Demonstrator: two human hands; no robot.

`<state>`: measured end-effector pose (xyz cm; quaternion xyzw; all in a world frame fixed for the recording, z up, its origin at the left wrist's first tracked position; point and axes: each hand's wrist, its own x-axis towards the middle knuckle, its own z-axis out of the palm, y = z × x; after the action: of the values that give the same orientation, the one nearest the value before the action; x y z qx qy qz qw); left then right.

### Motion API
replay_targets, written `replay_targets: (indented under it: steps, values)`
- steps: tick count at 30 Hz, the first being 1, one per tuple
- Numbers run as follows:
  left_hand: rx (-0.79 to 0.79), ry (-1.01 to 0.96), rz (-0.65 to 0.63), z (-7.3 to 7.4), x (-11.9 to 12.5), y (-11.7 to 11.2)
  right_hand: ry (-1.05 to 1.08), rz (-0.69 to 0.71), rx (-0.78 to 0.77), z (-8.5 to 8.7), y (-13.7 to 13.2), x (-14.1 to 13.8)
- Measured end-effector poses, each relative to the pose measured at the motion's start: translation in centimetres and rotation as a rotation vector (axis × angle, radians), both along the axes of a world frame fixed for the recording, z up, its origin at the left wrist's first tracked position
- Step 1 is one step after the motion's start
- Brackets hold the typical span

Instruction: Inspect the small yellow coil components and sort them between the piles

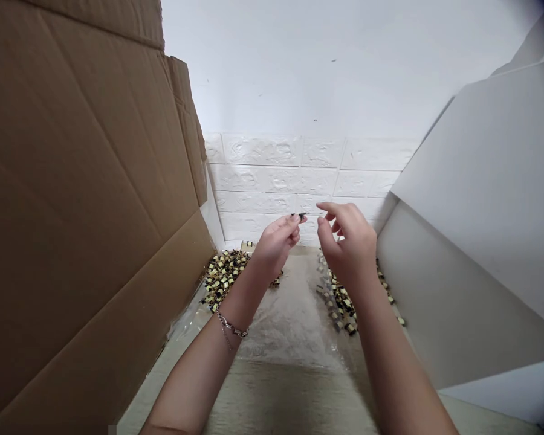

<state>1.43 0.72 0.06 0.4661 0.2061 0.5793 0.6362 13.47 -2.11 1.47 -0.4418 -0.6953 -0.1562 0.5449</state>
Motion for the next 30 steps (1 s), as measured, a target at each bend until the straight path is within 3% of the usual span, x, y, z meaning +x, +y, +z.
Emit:
replay_targets:
  steps: [4, 10, 16, 20, 30]
  values:
    - [0.235, 0.193, 0.153, -0.2, 0.1, 0.2, -0.002, 0.040, -0.018, 0.1, 0.5, 0.9]
    - [0.384, 0.288, 0.381, -0.2, 0.1, 0.0, -0.032, 0.052, -0.010, 0.2, 0.5, 1.3]
    - [0.541, 0.360, 0.606, -0.2, 0.1, -0.9, -0.029, 0.058, 0.108, 0.6, -0.3, 0.7]
    - [0.558, 0.361, 0.651, -0.1, 0.3, -1.2, -0.071, 0.041, 0.132, 0.5, -0.4, 0.3]
    - [0.545, 0.349, 0.608, -0.1, 0.4, -1.2, -0.086, -0.008, 0.175, 0.1, 0.0, -0.1]
